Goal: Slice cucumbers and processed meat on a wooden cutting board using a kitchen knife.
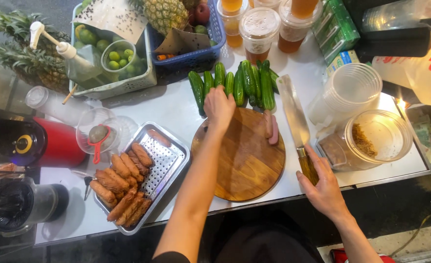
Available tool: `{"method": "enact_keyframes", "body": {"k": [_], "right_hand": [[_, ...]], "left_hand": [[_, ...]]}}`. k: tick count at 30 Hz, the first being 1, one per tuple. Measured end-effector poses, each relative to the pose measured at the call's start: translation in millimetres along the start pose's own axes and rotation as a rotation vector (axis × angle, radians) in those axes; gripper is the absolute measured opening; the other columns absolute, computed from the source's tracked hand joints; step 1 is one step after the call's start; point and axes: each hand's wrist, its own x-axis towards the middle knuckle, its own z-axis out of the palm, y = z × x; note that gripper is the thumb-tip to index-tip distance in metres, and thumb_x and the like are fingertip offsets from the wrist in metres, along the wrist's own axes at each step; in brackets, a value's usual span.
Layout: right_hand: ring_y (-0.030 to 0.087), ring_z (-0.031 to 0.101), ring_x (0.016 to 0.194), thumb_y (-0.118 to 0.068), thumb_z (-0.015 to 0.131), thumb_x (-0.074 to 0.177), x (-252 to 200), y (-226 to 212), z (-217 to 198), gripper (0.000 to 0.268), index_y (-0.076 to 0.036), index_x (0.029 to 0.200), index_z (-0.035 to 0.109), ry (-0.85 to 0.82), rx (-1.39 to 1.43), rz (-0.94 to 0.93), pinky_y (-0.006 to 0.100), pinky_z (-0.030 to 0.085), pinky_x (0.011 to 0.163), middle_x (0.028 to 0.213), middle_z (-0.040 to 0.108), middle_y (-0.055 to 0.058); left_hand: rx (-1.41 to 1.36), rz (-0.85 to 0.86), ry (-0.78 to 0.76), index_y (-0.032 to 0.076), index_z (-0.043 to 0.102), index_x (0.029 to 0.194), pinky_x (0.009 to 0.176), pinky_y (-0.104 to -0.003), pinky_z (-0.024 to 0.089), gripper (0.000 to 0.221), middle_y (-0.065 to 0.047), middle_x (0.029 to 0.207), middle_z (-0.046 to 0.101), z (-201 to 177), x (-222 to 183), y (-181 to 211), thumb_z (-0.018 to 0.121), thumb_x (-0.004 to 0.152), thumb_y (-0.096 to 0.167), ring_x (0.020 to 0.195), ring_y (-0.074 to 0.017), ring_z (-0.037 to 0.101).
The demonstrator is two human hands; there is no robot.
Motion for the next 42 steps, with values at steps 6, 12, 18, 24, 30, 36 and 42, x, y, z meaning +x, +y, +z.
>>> {"method": "enact_keyframes", "body": {"k": [6, 12, 18, 24, 30, 36, 42], "right_hand": [[0.027, 0.062, 0.111, -0.013, 0.069, 0.084, -3.0, 1.3, -4.2, 0.077, -0.012, 0.156, 0.042, -0.004, 0.028, -0.055, 0.038, 0.047, 0.099, 0.116, 0.062, 0.015], [0.025, 0.062, 0.11, -0.011, 0.068, 0.086, -15.7, 4.3, -5.3, 0.073, -0.011, 0.154, 0.043, 0.021, 0.108, -0.013, 0.036, 0.047, 0.098, 0.118, 0.061, 0.014], [0.021, 0.064, 0.107, -0.011, 0.07, 0.088, -22.2, 5.0, -6.0, 0.07, -0.008, 0.153, 0.044, 0.036, 0.169, -0.017, 0.032, 0.05, 0.096, 0.117, 0.062, 0.013], [0.012, 0.06, 0.076, -0.013, 0.069, 0.087, -21.8, 0.4, 10.9, 0.076, -0.006, 0.155, 0.036, 0.022, 0.399, -0.002, 0.027, 0.052, 0.068, 0.107, 0.059, 0.008], [0.014, 0.052, 0.059, -0.018, 0.061, 0.099, 3.6, -42.7, 30.2, 0.058, -0.012, 0.154, 0.045, -0.193, 0.131, 0.191, 0.033, 0.046, 0.058, 0.067, 0.057, 0.01], [0.035, 0.071, 0.075, -0.026, 0.056, 0.103, -8.8, -51.2, 49.1, 0.055, -0.006, 0.152, 0.043, -0.186, 0.02, -0.176, 0.043, 0.054, 0.067, 0.085, 0.071, 0.021], [0.042, 0.071, 0.075, -0.035, 0.042, 0.105, -21.8, -52.2, 55.8, 0.048, -0.013, 0.147, 0.048, -0.29, -0.114, 0.123, 0.047, 0.055, 0.071, 0.076, 0.069, 0.024]], "left_hand": [[0.108, 0.145, -0.126, 0.002, 0.072, 0.101, 0.08, -0.052, 0.057, 0.029, -0.024, 0.106, 0.07, 25.4, 74.3, 2.2, 0.074, 0.075, 0.014, 0.097, -0.0437, 0.069], [0.057, -0.033, -0.299, 0.002, 0.073, 0.099, 0.085, -0.052, 0.056, 0.043, -0.025, 0.108, 0.07, 11.9, 100.4, 58.7, 0.08, 0.081, 0.04, 0.103, -0.0439, 0.068], [-0.221, 0.042, -0.256, 0.001, 0.068, 0.108, 0.085, -0.046, 0.057, 0.056, -0.022, 0.101, 0.074, 24.4, 81.3, 34.0, 0.089, 0.07, 0.035, 0.098, -0.0381, 0.071], [-0.719, 0.049, -0.203, 0.01, 0.076, 0.112, 0.072, -0.035, 0.057, 0.031, -0.007, 0.095, 0.076, -40.9, -62.0, -27.4, 0.084, 0.086, 0.025, 0.081, -0.0182, 0.069], [-0.293, 0.132, -0.078, 0.01, 0.078, 0.11, 0.089, -0.04, 0.052, 0.03, -0.008, 0.102, 0.075, -90.2, -176.8, -39.8, 0.084, 0.085, 0.027, 0.101, -0.0292, 0.066], [-0.281, 0.307, -0.077, 0.007, 0.072, 0.12, 0.097, -0.043, 0.047, 0.041, -0.012, 0.115, 0.071, -78.1, -167.1, -18.5, 0.082, 0.084, 0.024, 0.114, -0.0313, 0.062], [-0.4, 0.308, -0.166, 0.007, 0.069, 0.123, 0.098, -0.04, 0.053, 0.037, -0.01, 0.121, 0.07, -53.2, -167.2, -23.3, 0.081, 0.09, 0.02, 0.116, -0.0317, 0.065]]}}
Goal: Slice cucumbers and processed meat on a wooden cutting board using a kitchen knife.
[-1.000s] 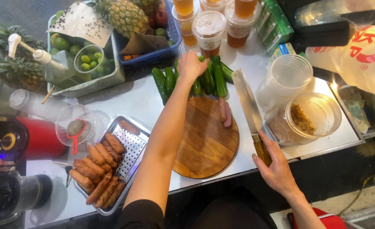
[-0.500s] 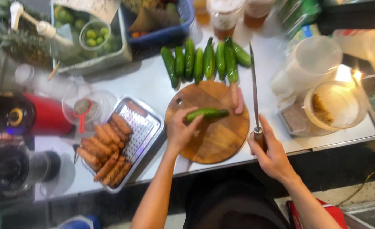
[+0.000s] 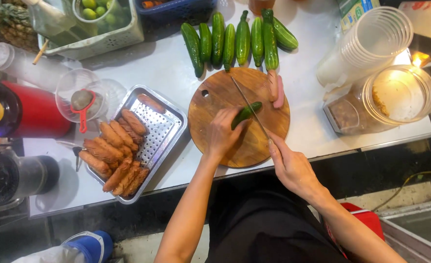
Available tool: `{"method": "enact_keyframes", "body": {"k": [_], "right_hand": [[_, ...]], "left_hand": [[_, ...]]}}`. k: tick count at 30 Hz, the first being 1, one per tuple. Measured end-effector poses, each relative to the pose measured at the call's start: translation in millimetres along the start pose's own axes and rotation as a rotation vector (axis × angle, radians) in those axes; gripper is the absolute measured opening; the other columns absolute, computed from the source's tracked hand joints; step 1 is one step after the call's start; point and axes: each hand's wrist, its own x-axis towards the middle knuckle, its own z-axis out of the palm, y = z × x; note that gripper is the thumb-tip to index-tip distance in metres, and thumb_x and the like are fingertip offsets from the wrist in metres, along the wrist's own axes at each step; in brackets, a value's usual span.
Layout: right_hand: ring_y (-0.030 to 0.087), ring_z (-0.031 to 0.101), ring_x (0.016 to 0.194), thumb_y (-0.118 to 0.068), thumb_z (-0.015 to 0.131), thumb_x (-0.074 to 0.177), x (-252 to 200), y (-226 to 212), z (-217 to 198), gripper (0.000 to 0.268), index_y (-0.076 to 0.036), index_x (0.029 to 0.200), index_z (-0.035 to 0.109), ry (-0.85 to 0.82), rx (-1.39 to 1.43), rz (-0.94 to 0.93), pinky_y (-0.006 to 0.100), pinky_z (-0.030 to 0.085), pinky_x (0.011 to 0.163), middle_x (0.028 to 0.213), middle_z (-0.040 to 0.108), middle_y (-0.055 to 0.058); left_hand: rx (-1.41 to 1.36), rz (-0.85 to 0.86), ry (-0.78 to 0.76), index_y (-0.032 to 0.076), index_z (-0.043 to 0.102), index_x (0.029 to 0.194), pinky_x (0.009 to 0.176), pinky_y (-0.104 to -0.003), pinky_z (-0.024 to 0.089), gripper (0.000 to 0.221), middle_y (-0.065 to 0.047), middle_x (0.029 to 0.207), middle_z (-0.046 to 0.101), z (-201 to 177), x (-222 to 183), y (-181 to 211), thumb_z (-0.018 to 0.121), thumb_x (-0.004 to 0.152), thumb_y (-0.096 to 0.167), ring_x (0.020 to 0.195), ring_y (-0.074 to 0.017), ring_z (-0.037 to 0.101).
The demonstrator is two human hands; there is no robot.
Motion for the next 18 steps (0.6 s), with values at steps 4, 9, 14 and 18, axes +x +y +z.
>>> {"method": "enact_keyframes", "body": {"k": [4, 9, 14, 18], "right_hand": [[0.043, 0.071, 0.074, -0.035, 0.041, 0.103, -2.0, -17.5, -7.6, 0.05, -0.018, 0.15, 0.047, -0.05, 0.006, 0.109, 0.048, 0.054, 0.072, 0.073, 0.069, 0.025], [0.045, 0.071, 0.077, -0.035, 0.042, 0.104, 0.3, -14.6, -8.5, 0.047, -0.017, 0.147, 0.05, -0.037, 0.001, 0.063, 0.049, 0.055, 0.073, 0.078, 0.071, 0.025], [0.047, 0.07, 0.083, -0.036, 0.043, 0.104, -7.2, -3.6, -7.6, 0.047, -0.014, 0.145, 0.05, -0.046, -0.007, 0.065, 0.051, 0.055, 0.074, 0.082, 0.071, 0.027], [0.047, 0.072, 0.086, -0.037, 0.043, 0.103, -14.3, -4.3, -10.3, 0.047, -0.017, 0.145, 0.049, -0.115, -0.012, 0.173, 0.05, 0.056, 0.079, 0.084, 0.073, 0.028]], "left_hand": [[-0.02, 0.026, -0.016, 0.006, 0.07, 0.12, 0.096, -0.041, 0.054, 0.038, -0.012, 0.118, 0.07, -4.6, 4.0, -4.8, 0.081, 0.086, 0.018, 0.112, -0.0334, 0.065], [-0.016, 0.03, 0.005, 0.002, 0.072, 0.115, 0.092, -0.043, 0.054, 0.037, -0.015, 0.114, 0.069, -3.2, 4.1, -6.8, 0.082, 0.081, 0.013, 0.108, -0.0358, 0.065], [-0.018, 0.005, 0.004, 0.001, 0.072, 0.115, 0.093, -0.042, 0.054, 0.036, -0.016, 0.116, 0.069, -2.0, 4.8, -9.1, 0.083, 0.082, 0.013, 0.108, -0.035, 0.066], [-0.031, 0.003, 0.017, 0.001, 0.072, 0.116, 0.093, -0.041, 0.055, 0.036, -0.015, 0.115, 0.07, -0.6, 4.3, -11.5, 0.082, 0.084, 0.014, 0.108, -0.033, 0.067]]}}
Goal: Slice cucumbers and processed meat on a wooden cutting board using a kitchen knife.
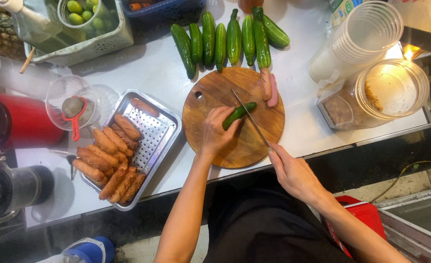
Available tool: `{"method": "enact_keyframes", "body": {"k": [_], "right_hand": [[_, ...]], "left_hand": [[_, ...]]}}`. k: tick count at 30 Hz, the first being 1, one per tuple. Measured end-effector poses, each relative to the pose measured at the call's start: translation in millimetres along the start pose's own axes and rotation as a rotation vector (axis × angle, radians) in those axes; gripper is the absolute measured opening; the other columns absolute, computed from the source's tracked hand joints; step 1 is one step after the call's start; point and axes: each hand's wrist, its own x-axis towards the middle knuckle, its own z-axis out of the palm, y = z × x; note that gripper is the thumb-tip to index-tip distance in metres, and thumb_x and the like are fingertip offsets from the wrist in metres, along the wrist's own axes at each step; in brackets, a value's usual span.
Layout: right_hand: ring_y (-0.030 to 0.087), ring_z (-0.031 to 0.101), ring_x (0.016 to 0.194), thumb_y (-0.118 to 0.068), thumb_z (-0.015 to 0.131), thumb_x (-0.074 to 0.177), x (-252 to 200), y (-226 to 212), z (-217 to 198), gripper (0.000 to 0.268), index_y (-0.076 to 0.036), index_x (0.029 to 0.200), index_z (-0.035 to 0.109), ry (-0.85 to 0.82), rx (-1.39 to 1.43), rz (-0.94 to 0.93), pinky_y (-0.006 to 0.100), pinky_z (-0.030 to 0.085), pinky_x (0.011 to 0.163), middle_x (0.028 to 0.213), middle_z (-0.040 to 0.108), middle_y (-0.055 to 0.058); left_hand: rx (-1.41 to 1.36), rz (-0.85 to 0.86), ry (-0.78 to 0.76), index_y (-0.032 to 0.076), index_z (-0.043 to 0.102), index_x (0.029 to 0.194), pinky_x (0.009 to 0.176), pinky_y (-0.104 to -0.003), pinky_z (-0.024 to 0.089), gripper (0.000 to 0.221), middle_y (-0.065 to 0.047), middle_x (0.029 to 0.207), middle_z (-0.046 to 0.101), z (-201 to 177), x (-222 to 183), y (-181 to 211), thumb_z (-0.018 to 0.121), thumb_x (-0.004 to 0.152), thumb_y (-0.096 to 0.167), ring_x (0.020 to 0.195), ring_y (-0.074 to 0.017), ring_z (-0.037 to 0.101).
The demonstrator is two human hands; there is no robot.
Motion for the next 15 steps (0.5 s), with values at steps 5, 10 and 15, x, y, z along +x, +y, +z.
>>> {"method": "enact_keyframes", "body": {"k": [5, 10, 15], "right_hand": [[0.048, 0.068, 0.096, -0.036, 0.041, 0.104, 28.7, -8.6, -2.7, 0.048, -0.017, 0.147, 0.048, -0.028, 0.07, -0.04, 0.051, 0.053, 0.084, 0.098, 0.072, 0.028], [0.044, 0.071, 0.099, -0.039, 0.042, 0.102, 31.1, -5.2, -11.5, 0.048, -0.017, 0.143, 0.053, 0.026, 0.079, -0.068, 0.047, 0.055, 0.088, 0.099, 0.074, 0.026], [0.046, 0.069, 0.098, -0.04, 0.043, 0.105, 26.3, -6.9, -4.6, 0.048, -0.015, 0.144, 0.052, 0.087, 0.082, -0.137, 0.048, 0.054, 0.085, 0.098, 0.074, 0.024]], "left_hand": [[0.035, 0.049, -0.031, 0.001, 0.07, 0.119, 0.091, -0.042, 0.055, 0.041, -0.015, 0.112, 0.069, -4.9, 3.5, 9.4, 0.083, 0.082, 0.013, 0.107, -0.0333, 0.066], [0.101, 0.057, -0.055, 0.003, 0.068, 0.119, 0.085, -0.04, 0.057, 0.047, -0.013, 0.109, 0.069, -29.9, 11.7, 22.1, 0.086, 0.077, 0.014, 0.103, -0.0305, 0.065], [-0.293, -0.423, 0.161, 0.005, 0.069, 0.118, 0.068, -0.031, 0.057, 0.037, -0.006, 0.104, 0.075, -48.9, -4.6, 24.8, 0.082, 0.085, 0.017, 0.082, -0.0183, 0.072]]}}
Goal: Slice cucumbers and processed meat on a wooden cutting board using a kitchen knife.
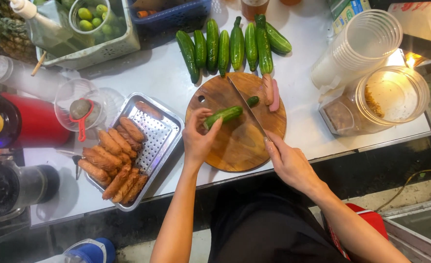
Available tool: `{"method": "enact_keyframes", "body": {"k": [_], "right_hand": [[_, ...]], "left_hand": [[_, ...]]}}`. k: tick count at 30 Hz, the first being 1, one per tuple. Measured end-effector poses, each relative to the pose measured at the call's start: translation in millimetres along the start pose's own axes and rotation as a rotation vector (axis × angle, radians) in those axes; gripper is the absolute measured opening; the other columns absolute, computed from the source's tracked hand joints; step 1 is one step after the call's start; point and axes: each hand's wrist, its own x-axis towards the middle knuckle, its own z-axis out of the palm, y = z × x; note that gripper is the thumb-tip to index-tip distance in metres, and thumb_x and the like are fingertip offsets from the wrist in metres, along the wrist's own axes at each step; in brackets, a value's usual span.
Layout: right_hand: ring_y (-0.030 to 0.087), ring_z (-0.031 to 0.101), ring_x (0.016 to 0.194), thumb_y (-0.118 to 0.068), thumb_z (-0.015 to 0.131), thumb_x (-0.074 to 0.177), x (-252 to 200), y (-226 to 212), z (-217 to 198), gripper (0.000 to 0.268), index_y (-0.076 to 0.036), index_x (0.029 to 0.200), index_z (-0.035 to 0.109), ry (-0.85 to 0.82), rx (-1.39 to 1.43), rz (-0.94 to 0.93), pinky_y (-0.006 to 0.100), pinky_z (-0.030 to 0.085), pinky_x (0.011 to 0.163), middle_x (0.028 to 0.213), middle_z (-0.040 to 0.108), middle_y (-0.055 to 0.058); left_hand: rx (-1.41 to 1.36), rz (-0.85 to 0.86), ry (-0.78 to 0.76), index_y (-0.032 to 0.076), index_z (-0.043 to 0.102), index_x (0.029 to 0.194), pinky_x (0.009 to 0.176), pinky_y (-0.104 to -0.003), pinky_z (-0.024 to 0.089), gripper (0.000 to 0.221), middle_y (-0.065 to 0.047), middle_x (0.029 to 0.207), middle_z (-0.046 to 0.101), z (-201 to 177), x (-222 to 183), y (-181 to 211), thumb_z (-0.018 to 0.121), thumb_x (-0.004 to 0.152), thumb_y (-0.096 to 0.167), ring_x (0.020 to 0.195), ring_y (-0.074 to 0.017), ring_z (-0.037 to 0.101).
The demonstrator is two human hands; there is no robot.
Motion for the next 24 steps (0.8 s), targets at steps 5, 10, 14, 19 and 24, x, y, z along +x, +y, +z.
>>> {"method": "enact_keyframes", "body": {"k": [5, 10, 14, 19, 24], "right_hand": [[0.046, 0.071, 0.089, -0.04, 0.043, 0.102, -8.5, -11.0, 1.9, 0.05, -0.019, 0.147, 0.05, -0.055, -0.056, 0.098, 0.049, 0.055, 0.081, 0.086, 0.073, 0.025], [0.046, 0.072, 0.092, -0.04, 0.044, 0.103, -14.0, -1.5, 12.3, 0.049, -0.017, 0.145, 0.051, -0.046, -0.083, 0.087, 0.05, 0.055, 0.082, 0.088, 0.074, 0.026], [0.048, 0.069, 0.096, -0.039, 0.045, 0.103, -17.3, 1.9, 19.0, 0.049, -0.015, 0.145, 0.052, -0.017, -0.073, 0.025, 0.051, 0.055, 0.083, 0.097, 0.073, 0.028], [0.047, 0.071, 0.093, -0.038, 0.045, 0.103, -17.6, -6.0, 21.2, 0.048, -0.015, 0.145, 0.051, -0.021, -0.06, 0.042, 0.05, 0.056, 0.083, 0.096, 0.074, 0.027], [0.047, 0.07, 0.095, -0.036, 0.044, 0.103, -26.8, -7.2, 16.4, 0.048, -0.015, 0.146, 0.049, -0.054, -0.081, 0.053, 0.051, 0.054, 0.084, 0.099, 0.073, 0.028]], "left_hand": [[0.09, 0.123, -0.028, 0.003, 0.075, 0.117, 0.075, -0.032, 0.058, 0.032, -0.011, 0.105, 0.076, -6.4, -9.8, -8.2, 0.082, 0.088, 0.016, 0.087, -0.0209, 0.075], [0.273, 0.225, -0.028, 0.001, 0.076, 0.11, 0.074, -0.035, 0.058, 0.037, -0.015, 0.1, 0.075, -5.4, -14.4, -5.0, 0.088, 0.08, 0.021, 0.085, -0.0271, 0.074], [0.263, 0.201, -0.036, 0.001, 0.077, 0.112, 0.071, -0.035, 0.057, 0.038, -0.015, 0.098, 0.075, -2.0, -17.2, -4.5, 0.087, 0.081, 0.021, 0.082, -0.0267, 0.074], [0.244, 0.151, -0.032, 0.002, 0.077, 0.113, 0.068, -0.034, 0.056, 0.037, -0.014, 0.095, 0.076, -0.4, -18.5, -3.9, 0.086, 0.081, 0.021, 0.08, -0.0243, 0.075], [0.231, 0.166, -0.013, 0.002, 0.078, 0.11, 0.069, -0.033, 0.057, 0.035, -0.015, 0.096, 0.076, 0.0, -17.6, -6.8, 0.087, 0.081, 0.02, 0.08, -0.025, 0.075]]}}
